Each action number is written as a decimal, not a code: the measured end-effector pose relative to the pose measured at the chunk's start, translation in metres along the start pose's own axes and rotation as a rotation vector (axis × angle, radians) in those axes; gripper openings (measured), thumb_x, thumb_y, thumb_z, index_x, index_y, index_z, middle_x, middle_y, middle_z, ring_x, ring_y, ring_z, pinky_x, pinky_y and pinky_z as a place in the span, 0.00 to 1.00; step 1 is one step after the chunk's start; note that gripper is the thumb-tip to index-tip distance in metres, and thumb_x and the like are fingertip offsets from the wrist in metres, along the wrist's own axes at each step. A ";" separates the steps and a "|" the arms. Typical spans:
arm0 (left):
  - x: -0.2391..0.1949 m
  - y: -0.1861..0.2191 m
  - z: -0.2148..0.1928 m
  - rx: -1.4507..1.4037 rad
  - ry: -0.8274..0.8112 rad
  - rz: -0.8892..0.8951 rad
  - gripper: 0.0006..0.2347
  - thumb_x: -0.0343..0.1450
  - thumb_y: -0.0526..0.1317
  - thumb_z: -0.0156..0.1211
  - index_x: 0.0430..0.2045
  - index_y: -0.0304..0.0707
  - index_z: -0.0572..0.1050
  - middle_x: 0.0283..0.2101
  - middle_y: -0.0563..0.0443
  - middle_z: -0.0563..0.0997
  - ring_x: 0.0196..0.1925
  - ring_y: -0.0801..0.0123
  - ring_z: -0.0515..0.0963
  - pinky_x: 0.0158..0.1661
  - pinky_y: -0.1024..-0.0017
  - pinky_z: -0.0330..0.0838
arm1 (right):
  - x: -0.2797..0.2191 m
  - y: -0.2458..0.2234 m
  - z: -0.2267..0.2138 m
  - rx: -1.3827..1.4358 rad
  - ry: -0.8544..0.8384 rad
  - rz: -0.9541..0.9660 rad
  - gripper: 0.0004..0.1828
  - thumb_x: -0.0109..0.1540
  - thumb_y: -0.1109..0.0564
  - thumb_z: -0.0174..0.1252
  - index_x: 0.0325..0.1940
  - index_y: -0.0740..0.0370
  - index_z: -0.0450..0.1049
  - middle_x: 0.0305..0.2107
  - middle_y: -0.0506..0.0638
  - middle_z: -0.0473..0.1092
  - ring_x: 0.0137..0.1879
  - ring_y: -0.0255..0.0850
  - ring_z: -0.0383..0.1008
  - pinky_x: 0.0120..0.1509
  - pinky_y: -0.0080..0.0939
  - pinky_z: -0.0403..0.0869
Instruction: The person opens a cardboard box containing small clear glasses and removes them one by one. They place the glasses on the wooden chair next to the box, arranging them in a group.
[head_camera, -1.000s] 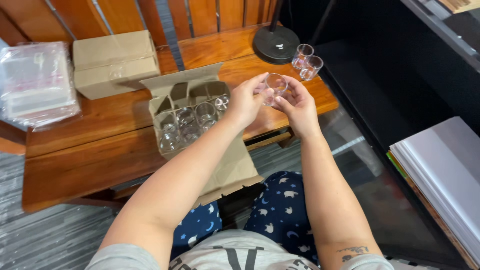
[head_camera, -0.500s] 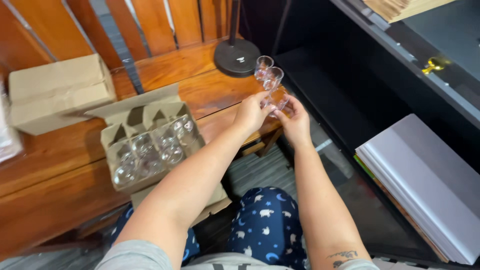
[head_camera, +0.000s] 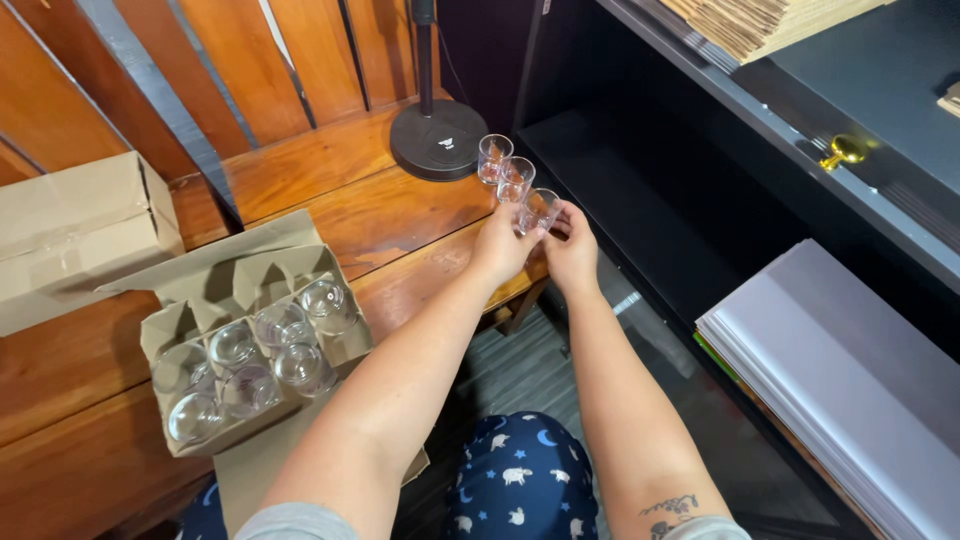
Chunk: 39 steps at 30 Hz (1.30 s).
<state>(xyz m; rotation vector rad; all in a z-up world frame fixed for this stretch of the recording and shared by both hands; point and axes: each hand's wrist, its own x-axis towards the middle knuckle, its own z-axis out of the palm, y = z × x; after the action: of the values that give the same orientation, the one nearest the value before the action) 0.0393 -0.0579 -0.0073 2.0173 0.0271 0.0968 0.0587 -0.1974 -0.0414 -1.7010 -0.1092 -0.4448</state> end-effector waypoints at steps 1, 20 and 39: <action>-0.001 0.003 -0.002 0.001 -0.002 -0.002 0.26 0.67 0.49 0.71 0.59 0.44 0.73 0.57 0.44 0.81 0.59 0.61 0.82 0.60 0.61 0.76 | 0.003 0.004 0.003 0.000 0.000 0.003 0.31 0.57 0.72 0.69 0.64 0.60 0.72 0.50 0.58 0.75 0.53 0.45 0.80 0.53 0.40 0.82; -0.001 0.009 -0.005 -0.123 0.000 0.027 0.27 0.68 0.42 0.70 0.61 0.31 0.69 0.60 0.30 0.76 0.60 0.50 0.80 0.59 0.59 0.77 | 0.005 -0.009 0.015 -0.013 0.052 0.049 0.32 0.58 0.72 0.69 0.64 0.63 0.71 0.47 0.64 0.73 0.54 0.51 0.80 0.57 0.43 0.83; -0.041 0.008 -0.042 0.157 0.028 0.064 0.23 0.65 0.48 0.71 0.54 0.47 0.76 0.53 0.50 0.82 0.61 0.60 0.80 0.61 0.61 0.74 | -0.034 -0.045 0.018 0.110 0.228 -0.057 0.12 0.63 0.68 0.66 0.50 0.64 0.78 0.34 0.53 0.72 0.38 0.33 0.76 0.41 0.30 0.83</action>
<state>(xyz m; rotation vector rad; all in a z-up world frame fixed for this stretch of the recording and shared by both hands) -0.0055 -0.0265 0.0156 2.1741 -0.0122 0.1680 0.0172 -0.1654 -0.0141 -1.5319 -0.0151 -0.6608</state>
